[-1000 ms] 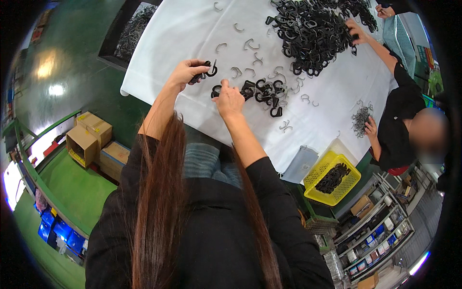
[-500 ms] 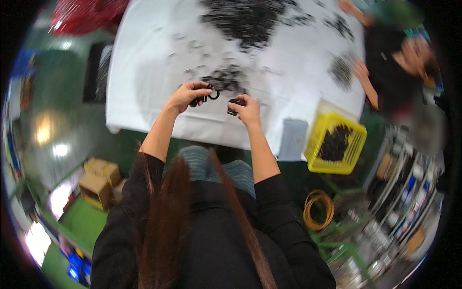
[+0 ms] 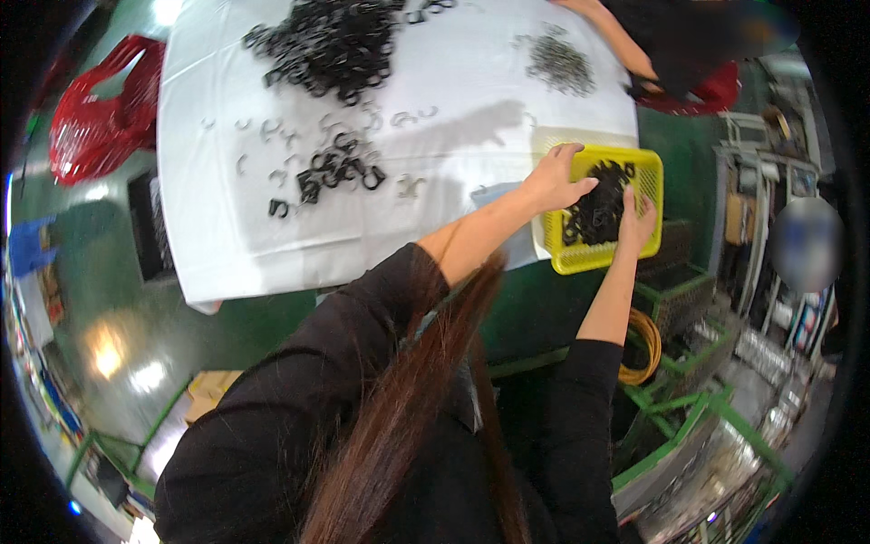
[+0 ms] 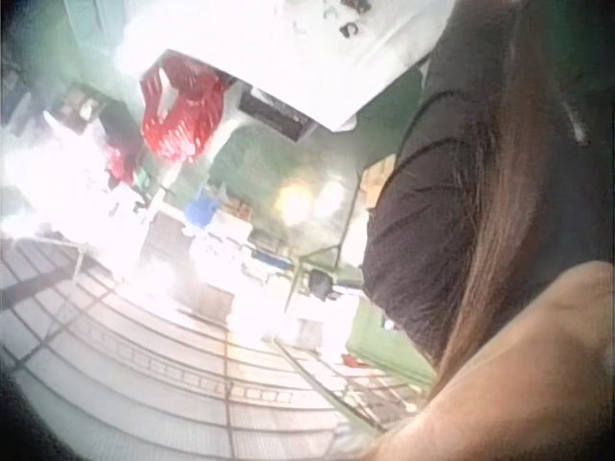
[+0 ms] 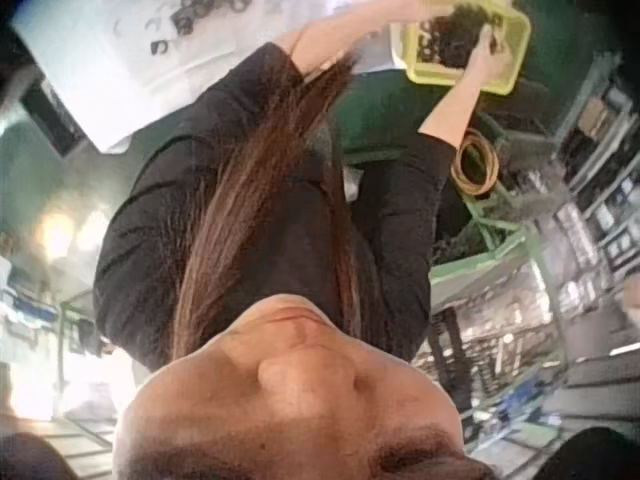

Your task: The person sorts small black plastic clips from a pile on a white table, separating them from metal rings and placing the clips into a yellow basket. Another person works nearby on similar items.

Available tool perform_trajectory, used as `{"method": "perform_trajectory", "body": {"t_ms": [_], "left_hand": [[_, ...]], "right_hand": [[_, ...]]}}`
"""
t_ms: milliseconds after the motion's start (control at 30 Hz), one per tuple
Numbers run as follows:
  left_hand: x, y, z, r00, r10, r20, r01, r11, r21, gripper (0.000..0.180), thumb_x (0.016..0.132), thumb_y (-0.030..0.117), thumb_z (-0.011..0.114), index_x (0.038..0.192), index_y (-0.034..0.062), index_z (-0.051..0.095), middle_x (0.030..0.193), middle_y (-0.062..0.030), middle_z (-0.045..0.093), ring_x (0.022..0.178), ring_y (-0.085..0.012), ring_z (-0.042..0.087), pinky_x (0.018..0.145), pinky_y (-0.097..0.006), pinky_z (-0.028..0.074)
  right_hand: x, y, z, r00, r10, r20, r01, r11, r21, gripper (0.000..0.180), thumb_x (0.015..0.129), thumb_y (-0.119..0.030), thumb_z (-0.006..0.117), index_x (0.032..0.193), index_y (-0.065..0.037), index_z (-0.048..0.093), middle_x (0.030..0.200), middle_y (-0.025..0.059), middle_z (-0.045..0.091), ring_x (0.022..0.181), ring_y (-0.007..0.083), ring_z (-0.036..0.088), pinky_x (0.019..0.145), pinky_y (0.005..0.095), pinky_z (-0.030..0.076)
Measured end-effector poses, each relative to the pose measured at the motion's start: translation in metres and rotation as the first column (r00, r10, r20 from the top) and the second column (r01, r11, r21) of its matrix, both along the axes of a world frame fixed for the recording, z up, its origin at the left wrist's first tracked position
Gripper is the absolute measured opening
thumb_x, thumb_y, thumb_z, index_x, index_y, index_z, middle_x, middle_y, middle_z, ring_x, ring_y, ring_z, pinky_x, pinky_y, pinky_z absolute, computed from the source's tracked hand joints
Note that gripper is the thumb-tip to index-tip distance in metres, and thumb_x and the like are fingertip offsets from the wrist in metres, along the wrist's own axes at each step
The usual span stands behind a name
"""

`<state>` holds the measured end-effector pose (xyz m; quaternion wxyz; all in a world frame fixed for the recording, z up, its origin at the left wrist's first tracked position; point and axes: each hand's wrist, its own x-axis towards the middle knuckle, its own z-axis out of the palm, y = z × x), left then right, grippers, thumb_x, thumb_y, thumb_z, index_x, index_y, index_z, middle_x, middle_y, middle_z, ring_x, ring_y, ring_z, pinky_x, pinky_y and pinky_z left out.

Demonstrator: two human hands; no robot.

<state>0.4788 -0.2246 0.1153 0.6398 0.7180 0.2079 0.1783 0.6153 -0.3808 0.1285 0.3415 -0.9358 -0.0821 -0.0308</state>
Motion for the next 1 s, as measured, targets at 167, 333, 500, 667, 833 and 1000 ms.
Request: {"method": "perform_trajectory", "body": {"t_ms": [167,333,500,667,833,1000], "left_hand": [[-0.154,0.080,-0.073,0.865,0.485,-0.128,-0.422,0.842,0.335,0.038,0.074,0.012,0.067,0.110,0.0082,0.056,0.114,-0.0141,0.054,0.108,-0.0313,0.049,0.094,-0.039,0.039],[-0.271,0.118,-0.109,0.681,0.661,-0.315,-0.345,0.669,0.659,0.053,0.068,0.015,0.071,0.118,0.0130,0.052,0.122,-0.0058,0.048,0.116,-0.0281,0.041,0.092,-0.042,0.037],[-0.305,0.164,-0.128,0.778,0.545,-0.313,-0.175,0.666,0.725,0.044,0.075,0.014,0.065,0.117,0.0101,0.053,0.117,-0.0071,0.053,0.109,-0.0276,0.048,0.089,-0.038,0.042],[-0.349,0.211,-0.119,0.659,0.701,-0.272,-0.604,0.709,0.363,0.032,0.084,0.007,0.055,0.116,0.0033,0.055,0.105,-0.0117,0.062,0.090,-0.0244,0.062,0.078,-0.033,0.050],[-0.375,0.230,-0.105,0.808,0.471,-0.353,-0.586,0.584,-0.562,0.028,0.086,0.005,0.053,0.114,0.0019,0.057,0.094,-0.0091,0.066,0.084,-0.0137,0.063,0.072,-0.026,0.050],[-0.378,0.230,-0.099,0.693,0.577,-0.431,-0.624,0.780,0.041,0.020,0.081,0.018,0.064,0.094,0.0043,0.068,0.085,-0.0062,0.068,0.078,-0.0157,0.063,0.071,-0.026,0.047]], "right_hand": [[-0.102,0.098,-0.050,0.884,0.455,0.106,-0.446,0.890,-0.096,0.041,0.080,-0.021,0.064,0.112,0.002,0.051,0.112,0.0182,0.052,0.110,0.0315,0.046,0.096,0.0408,0.035],[-0.257,0.212,-0.110,0.418,0.901,-0.114,-0.908,0.409,-0.090,0.024,0.076,-0.014,0.064,0.099,-0.008,0.056,0.104,0.0095,0.054,0.101,0.0265,0.052,0.081,0.0412,0.047],[-0.301,0.266,-0.133,0.479,0.852,-0.212,-0.860,0.407,-0.307,0.016,0.079,-0.018,0.061,0.092,-0.010,0.057,0.097,0.0075,0.056,0.096,0.0285,0.055,0.072,0.0425,0.049],[-0.263,0.266,-0.109,0.330,0.754,-0.567,-0.796,0.546,0.262,0.017,0.081,-0.017,0.062,0.094,-0.007,0.059,0.082,0.0050,0.060,0.077,0.0214,0.060,0.064,0.0326,0.049],[-0.245,0.276,-0.086,0.061,0.640,-0.766,-0.077,0.768,0.635,0.023,0.079,-0.022,0.067,0.093,-0.006,0.059,0.074,0.0008,0.056,0.069,0.0112,0.056,0.060,0.0234,0.047],[-0.272,0.323,-0.106,0.455,0.713,-0.533,-0.875,0.470,-0.118,0.040,0.072,-0.028,0.073,0.103,-0.011,0.056,0.097,0.0074,0.059,0.089,0.0239,0.061,0.072,0.0363,0.049]]}}
